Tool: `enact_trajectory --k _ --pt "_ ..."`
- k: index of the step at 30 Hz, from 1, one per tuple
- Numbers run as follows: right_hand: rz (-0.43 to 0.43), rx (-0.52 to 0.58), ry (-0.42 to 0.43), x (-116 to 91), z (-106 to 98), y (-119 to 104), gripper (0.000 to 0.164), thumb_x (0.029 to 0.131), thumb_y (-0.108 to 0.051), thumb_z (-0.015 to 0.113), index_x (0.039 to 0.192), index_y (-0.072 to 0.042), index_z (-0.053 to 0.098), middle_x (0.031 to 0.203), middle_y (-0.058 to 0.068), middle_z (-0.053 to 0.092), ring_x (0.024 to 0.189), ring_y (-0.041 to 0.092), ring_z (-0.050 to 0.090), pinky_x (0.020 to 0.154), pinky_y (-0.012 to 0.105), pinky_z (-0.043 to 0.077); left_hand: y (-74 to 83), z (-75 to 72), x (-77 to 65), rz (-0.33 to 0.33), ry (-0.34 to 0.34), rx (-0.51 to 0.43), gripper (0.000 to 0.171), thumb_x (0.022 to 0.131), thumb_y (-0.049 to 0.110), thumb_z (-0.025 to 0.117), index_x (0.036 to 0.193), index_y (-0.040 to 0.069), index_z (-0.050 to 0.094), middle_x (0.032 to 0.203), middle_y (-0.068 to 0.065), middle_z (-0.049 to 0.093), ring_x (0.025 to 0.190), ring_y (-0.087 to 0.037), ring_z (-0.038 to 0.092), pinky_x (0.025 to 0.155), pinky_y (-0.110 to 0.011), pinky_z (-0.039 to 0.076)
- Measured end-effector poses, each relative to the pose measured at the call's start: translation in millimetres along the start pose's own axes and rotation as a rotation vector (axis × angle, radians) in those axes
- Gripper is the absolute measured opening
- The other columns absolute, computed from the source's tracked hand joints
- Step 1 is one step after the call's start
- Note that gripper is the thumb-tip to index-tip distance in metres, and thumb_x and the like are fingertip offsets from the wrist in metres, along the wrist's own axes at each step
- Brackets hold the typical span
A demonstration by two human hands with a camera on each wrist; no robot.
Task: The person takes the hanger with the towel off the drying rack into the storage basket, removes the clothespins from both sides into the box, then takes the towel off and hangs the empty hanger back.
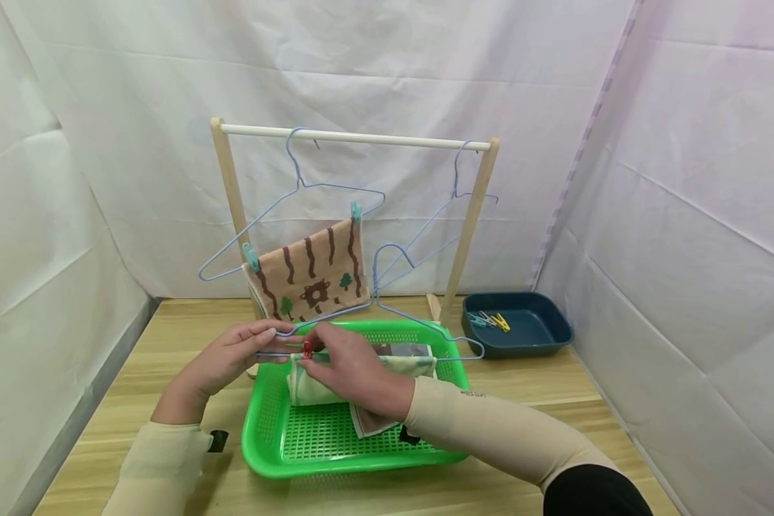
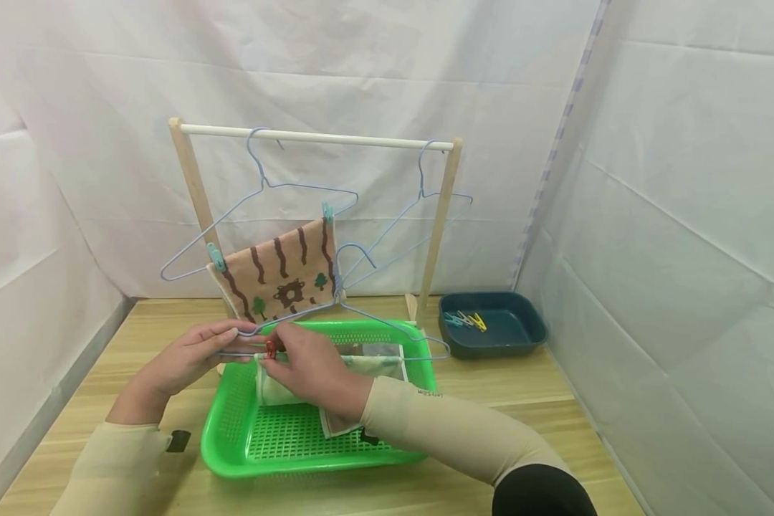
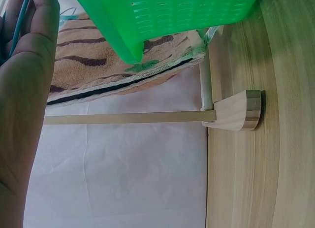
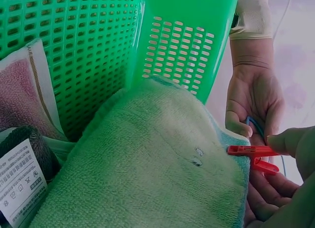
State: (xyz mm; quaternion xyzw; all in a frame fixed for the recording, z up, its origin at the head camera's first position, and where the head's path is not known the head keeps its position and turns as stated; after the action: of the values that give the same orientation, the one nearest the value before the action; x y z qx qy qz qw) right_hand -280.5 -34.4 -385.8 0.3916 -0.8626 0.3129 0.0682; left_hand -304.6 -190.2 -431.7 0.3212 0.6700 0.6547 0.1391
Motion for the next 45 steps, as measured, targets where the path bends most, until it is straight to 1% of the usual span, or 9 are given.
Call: enact_trajectory --k 8,13,16,18,21,24,28,36,45 --pt "-0.074 0.02 0.035 -0.3 -5.0 -6.0 0.019 0.108 -0.021 0.077 0.12 -0.014 0.064 0.115 -0.004 0.072 0.109 0.01 0.072 0.088 0.015 0.056 1.8 0.1 0.5 -0.001 0.009 -0.002 0.041 0.122 0.008 0.032 0.151 -0.012 0.054 0.144 -0.003 0.073 0.132 -0.02 0.071 0.105 -0.036 0.062" --pt "-0.093 0.019 0.039 0.3 -6.1 -8.1 0.017 0.107 -0.02 0.078 0.118 -0.013 0.067 0.115 -0.003 0.073 0.11 0.01 0.073 0.09 0.015 0.056 2.3 0.2 0.2 0.006 0.006 -0.007 0.041 0.122 0.007 0.032 0.151 -0.013 0.053 0.144 -0.003 0.073 0.132 -0.019 0.071 0.106 -0.036 0.061" --pt "-0.093 0.028 0.04 1.0 -7.0 -7.8 0.015 0.106 -0.019 0.079 0.115 -0.013 0.07 0.114 -0.001 0.074 0.108 0.012 0.074 0.087 0.016 0.056 1.9 0.4 0.4 0.003 0.01 -0.007 0.041 0.122 0.008 0.032 0.151 -0.01 0.055 0.145 -0.003 0.073 0.132 -0.02 0.071 0.106 -0.036 0.061" --pt "-0.088 0.03 0.043 1.8 -7.7 -6.7 0.013 0.105 -0.018 0.08 0.112 -0.013 0.071 0.112 -0.002 0.074 0.101 0.011 0.073 0.082 0.017 0.055 1.4 0.6 0.5 0.0 0.011 -0.005 0.041 0.122 0.008 0.032 0.151 -0.009 0.055 0.145 -0.002 0.073 0.132 -0.02 0.071 0.106 -0.036 0.061" --pt "-0.083 0.03 0.053 3.1 -9.4 -5.9 0.011 0.103 -0.018 0.082 0.108 -0.014 0.073 0.107 -0.003 0.075 0.09 0.007 0.069 0.075 0.016 0.052 1.1 1.6 0.7 0.002 0.009 0.002 0.041 0.122 0.008 0.032 0.152 -0.009 0.055 0.145 -0.002 0.073 0.131 -0.02 0.071 0.106 -0.036 0.061" --pt "-0.086 0.033 0.06 3.1 -11.2 -6.3 0.009 0.103 -0.018 0.082 0.105 -0.015 0.073 0.103 -0.005 0.075 0.084 0.001 0.064 0.071 0.015 0.05 0.6 1.7 0.7 0.002 0.009 0.002 0.041 0.122 0.008 0.032 0.152 -0.009 0.055 0.145 -0.002 0.073 0.131 -0.02 0.071 0.106 -0.036 0.062" --pt "-0.097 0.056 0.076 2.7 -15.7 -8.0 0.006 0.104 -0.017 0.08 0.103 -0.015 0.074 0.101 -0.006 0.075 0.084 -0.003 0.064 0.07 0.013 0.049 0.2 0.7 0.7 0.002 0.011 -0.002 0.041 0.122 0.008 0.032 0.151 -0.009 0.055 0.146 -0.004 0.073 0.132 -0.021 0.071 0.106 -0.037 0.061" --pt "-0.116 0.053 0.12 2.3 -28.6 -13.8 0.006 0.106 -0.018 0.077 0.104 -0.014 0.074 0.1 -0.005 0.074 0.086 0.003 0.066 0.072 0.017 0.05 -0.1 0.2 0.3 0.002 0.006 0.008 0.041 0.122 0.006 0.032 0.152 -0.009 0.055 0.146 -0.004 0.072 0.132 -0.021 0.071 0.106 -0.036 0.061" --pt "-0.083 0.066 0.121 0.8 -34.0 -9.6 0.006 0.107 -0.019 0.077 0.109 -0.013 0.075 0.102 -0.005 0.075 0.089 0.004 0.069 0.075 0.018 0.054 -0.4 0.3 1.6 -0.019 0.014 0.036 0.042 0.123 0.01 0.033 0.152 -0.005 0.058 0.147 -0.011 0.071 0.134 -0.024 0.07 0.107 -0.037 0.061"
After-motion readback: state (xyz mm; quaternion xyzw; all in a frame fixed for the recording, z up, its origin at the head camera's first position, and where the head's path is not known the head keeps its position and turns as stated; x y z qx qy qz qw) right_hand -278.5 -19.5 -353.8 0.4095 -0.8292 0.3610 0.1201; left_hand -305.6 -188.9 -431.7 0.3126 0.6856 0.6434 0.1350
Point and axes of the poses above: each hand's wrist, its own x-axis towards the middle knuckle, its own z-axis out of the palm, y = z × x, the point moved 10 cm from there along x, towards the middle knuckle
